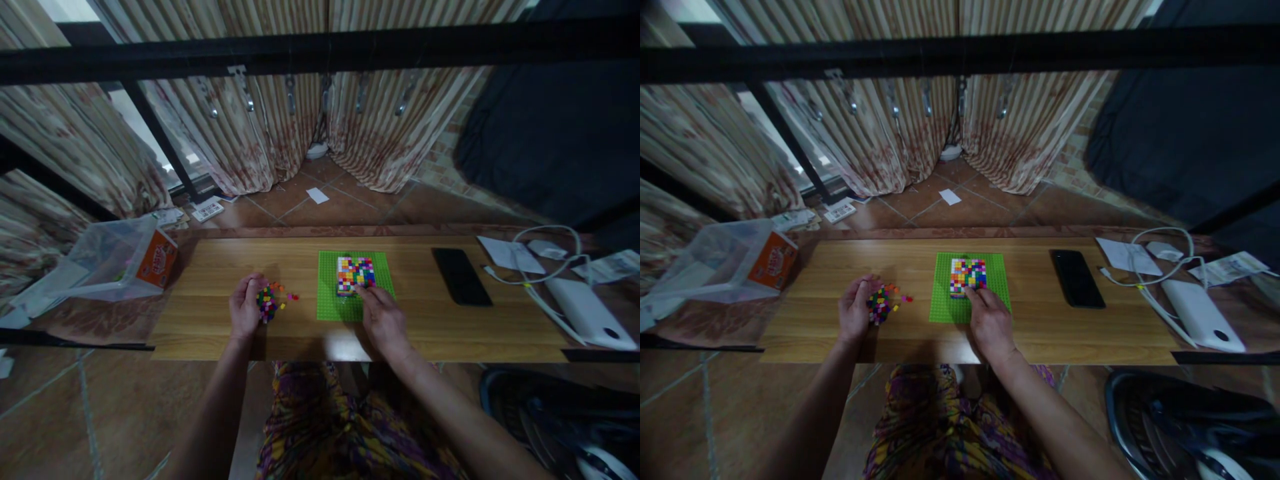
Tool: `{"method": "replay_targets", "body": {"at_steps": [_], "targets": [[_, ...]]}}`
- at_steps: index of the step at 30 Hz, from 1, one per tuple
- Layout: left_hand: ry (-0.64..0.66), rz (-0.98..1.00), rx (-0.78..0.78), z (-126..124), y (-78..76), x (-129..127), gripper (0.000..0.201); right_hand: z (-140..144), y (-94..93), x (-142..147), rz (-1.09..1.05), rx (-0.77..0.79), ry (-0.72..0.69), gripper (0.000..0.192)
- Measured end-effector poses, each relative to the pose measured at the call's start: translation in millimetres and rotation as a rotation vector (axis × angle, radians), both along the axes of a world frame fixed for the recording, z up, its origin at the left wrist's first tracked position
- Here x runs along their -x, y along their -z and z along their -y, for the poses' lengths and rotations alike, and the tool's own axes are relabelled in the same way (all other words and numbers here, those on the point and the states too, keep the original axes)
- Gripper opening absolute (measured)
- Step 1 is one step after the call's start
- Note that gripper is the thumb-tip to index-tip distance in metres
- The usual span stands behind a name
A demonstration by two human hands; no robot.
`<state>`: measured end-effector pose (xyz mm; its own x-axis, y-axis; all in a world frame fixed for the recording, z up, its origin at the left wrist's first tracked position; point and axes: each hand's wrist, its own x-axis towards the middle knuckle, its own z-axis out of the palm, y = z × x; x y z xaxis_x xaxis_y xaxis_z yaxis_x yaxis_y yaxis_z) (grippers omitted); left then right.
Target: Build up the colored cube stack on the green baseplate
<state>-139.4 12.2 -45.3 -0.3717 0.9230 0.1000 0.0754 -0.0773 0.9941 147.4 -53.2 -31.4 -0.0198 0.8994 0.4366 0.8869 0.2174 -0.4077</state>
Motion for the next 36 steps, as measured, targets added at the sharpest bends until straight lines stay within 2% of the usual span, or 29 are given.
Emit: {"method": "replay_targets", "body": {"at_steps": [4,7,10,12,14,18,22,28,33,36], "targets": [[0.017,0.018,-0.004,1,0.6,0,0.039,1,-7.8,3,-0.019,-0.016,0.02,0.036],[0.019,0.02,-0.012,1,-0.5,0,0.038,6,-16.2,16,-0.117,-0.08,0.038,0.033],[0.024,0.027,-0.005,2,-1.3,0,0.037,9,-21.1,40,-0.197,-0.055,-0.115,0.03],[0.026,0.028,-0.003,2,-1.1,0,0.037,8,-19.8,60,-0.192,0.006,-0.259,0.029],[0.028,0.023,-0.005,2,-0.4,1,0.038,3,-15.6,81,-0.158,0.053,-0.345,0.028],[0.033,0.035,-0.015,1,1.1,1,0.041,-17,-8.2,115,-0.042,0.162,-0.426,0.027],[0.039,0.05,-0.018,0,3.1,2,0.042,-32,-9.3,135,0.097,0.266,-0.433,0.02],[0.038,0.061,-0.014,-1,4.6,3,0.041,-31,-6.4,139,0.131,0.296,-0.403,0.019],[0.04,0.055,-0.018,0,3.4,2,0.041,-13,1.5,121,-0.085,0.229,-0.449,0.017],[0.043,0.043,-0.021,0,2.3,2,0.041,1,0.2,102,-0.253,0.257,-0.402,0.017]]}}
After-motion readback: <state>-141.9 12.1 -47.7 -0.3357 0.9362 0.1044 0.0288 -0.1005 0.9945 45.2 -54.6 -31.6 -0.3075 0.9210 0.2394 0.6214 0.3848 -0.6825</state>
